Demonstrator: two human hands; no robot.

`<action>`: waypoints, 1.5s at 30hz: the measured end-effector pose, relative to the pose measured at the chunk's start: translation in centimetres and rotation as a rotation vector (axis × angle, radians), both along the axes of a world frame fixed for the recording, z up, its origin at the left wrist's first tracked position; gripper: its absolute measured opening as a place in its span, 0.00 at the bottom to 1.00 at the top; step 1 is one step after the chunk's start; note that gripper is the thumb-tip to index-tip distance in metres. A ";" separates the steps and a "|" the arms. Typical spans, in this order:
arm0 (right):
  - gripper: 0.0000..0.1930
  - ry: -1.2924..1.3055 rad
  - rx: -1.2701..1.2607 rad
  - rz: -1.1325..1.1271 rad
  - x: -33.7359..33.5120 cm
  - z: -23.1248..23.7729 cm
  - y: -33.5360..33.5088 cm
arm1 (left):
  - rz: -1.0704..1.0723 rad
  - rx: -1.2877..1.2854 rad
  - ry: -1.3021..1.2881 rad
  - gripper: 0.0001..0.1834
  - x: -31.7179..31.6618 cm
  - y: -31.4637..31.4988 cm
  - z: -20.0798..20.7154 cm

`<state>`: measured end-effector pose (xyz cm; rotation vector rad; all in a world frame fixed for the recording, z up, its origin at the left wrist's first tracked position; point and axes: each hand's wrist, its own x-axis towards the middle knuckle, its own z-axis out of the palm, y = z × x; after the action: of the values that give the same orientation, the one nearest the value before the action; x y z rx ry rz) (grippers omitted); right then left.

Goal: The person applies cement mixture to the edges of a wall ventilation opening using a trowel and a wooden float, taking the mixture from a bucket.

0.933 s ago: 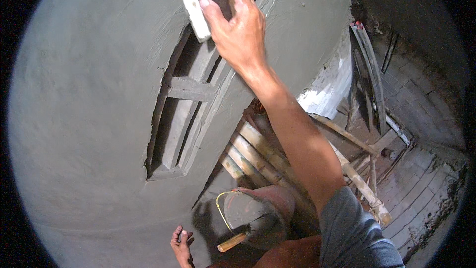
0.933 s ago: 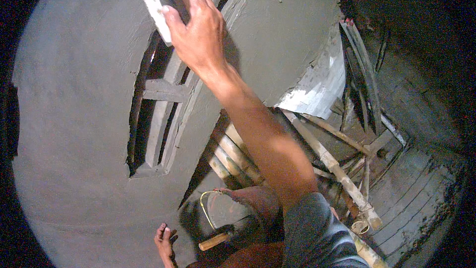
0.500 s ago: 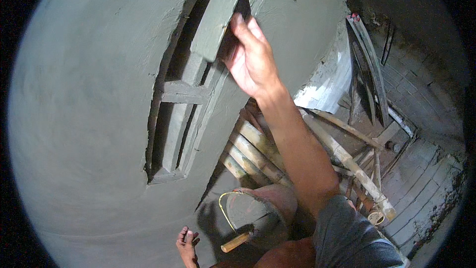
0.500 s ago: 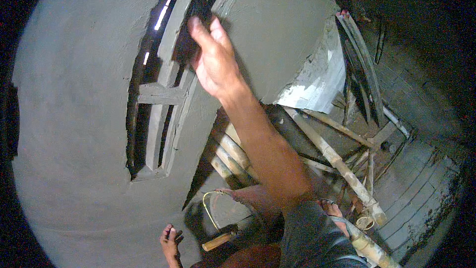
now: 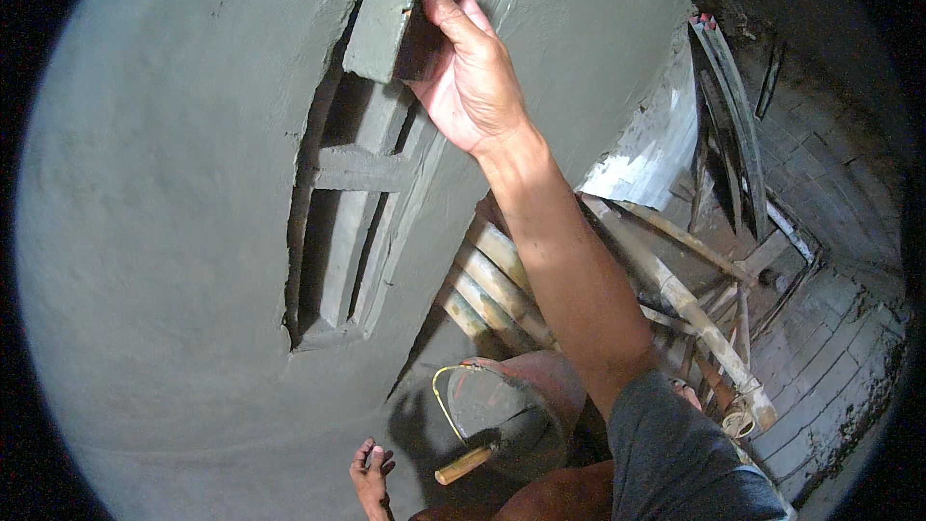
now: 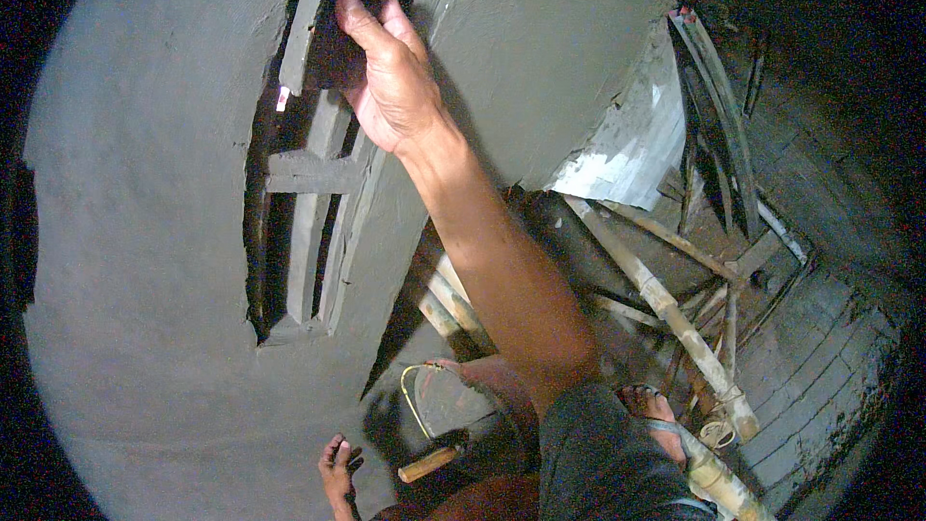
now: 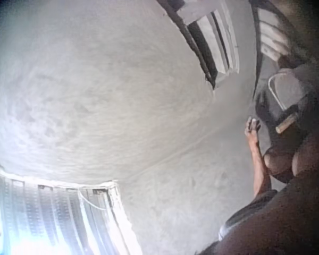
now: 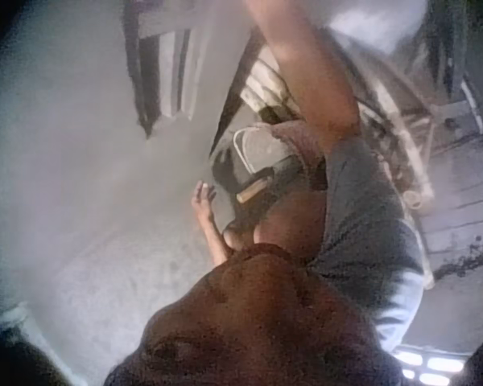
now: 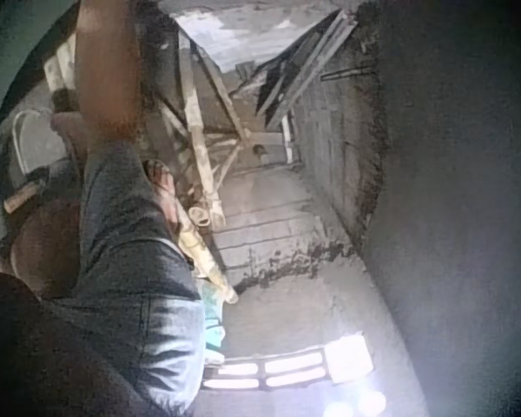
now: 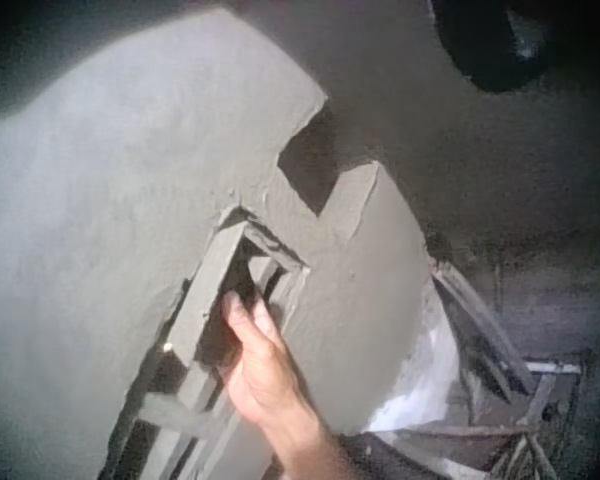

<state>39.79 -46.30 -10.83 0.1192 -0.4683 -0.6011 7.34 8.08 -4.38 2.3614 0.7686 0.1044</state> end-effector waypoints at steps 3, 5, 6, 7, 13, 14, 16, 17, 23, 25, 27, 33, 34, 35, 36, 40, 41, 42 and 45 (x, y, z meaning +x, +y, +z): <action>0.18 -0.049 0.042 -0.012 0.8 0.2 -0.4 | -0.010 0.004 0.000 0.23 0.0 0.0 0.1; 0.18 -0.095 0.025 -0.021 1.2 0.1 -0.9 | -0.008 -0.003 0.016 0.23 -0.2 0.5 0.2; 0.17 -0.081 0.023 -0.014 1.3 0.2 -0.8 | -0.019 -0.010 0.007 0.23 -0.1 0.7 0.2; 0.16 -0.065 0.022 -0.007 1.4 0.2 -0.7 | -0.029 -0.016 0.000 0.23 -0.1 0.9 0.1; 0.26 0.071 0.006 0.159 -1.3 0.3 5.1 | -0.036 -0.007 0.006 0.22 0.1 0.8 -0.2; 0.27 0.093 -0.017 0.217 -2.2 -0.4 7.3 | -0.060 -0.013 0.012 0.22 0.7 0.5 -0.4; 0.30 0.067 -0.075 0.334 -4.7 -1.3 11.0 | -0.041 -0.025 0.026 0.21 0.8 0.6 -0.4; 0.31 0.022 -0.118 0.370 -6.0 -1.7 11.0 | -0.036 -0.033 0.031 0.21 1.1 0.6 -0.4; 0.20 -0.053 0.052 0.139 -0.9 -2.7 1.3 | -0.031 0.008 0.006 0.20 0.6 -1.6 -0.1; 0.13 -0.022 0.013 0.082 0.6 -2.1 -1.5 | -0.032 0.011 0.029 0.20 0.7 -1.3 0.0; 0.12 -0.094 -0.026 0.045 1.1 -2.0 -3.0 | -0.037 0.005 0.044 0.20 1.1 -1.0 -0.2; 0.16 -0.063 0.010 0.118 0.9 -2.1 -1.3 | -0.013 0.022 0.029 0.22 0.4 -1.1 0.0; 0.16 -0.077 0.008 0.109 0.9 -2.0 -1.1 | -0.007 0.024 0.021 0.22 0.1 -0.8 0.0; 0.16 -0.090 0.005 0.101 0.9 -1.9 -1.0 | 0.000 0.025 0.012 0.23 -0.1 -0.6 0.0; 0.17 -0.103 0.002 0.092 1.0 -1.8 -0.9 | 0.000 0.029 0.012 0.23 -0.3 -0.4 0.0; 0.18 -0.093 0.036 0.096 1.2 -1.8 -0.5 | 0.000 0.009 0.023 0.22 -0.8 0.4 0.3; 0.17 -0.101 0.029 0.091 1.3 -1.7 -0.5 | 0.000 -0.003 0.031 0.21 -0.8 0.8 0.3; 0.17 -0.109 0.022 0.085 1.5 -1.5 -0.6 | -0.001 -0.001 0.036 0.21 -0.8 1.2 0.3; 0.16 -0.132 0.002 0.076 1.6 -0.9 -0.3 | -0.007 0.016 0.032 0.19 -1.4 1.6 0.3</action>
<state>41.41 -46.60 -11.68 0.1788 -0.5884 -0.5209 5.99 9.71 -4.05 2.3854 0.7775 0.0707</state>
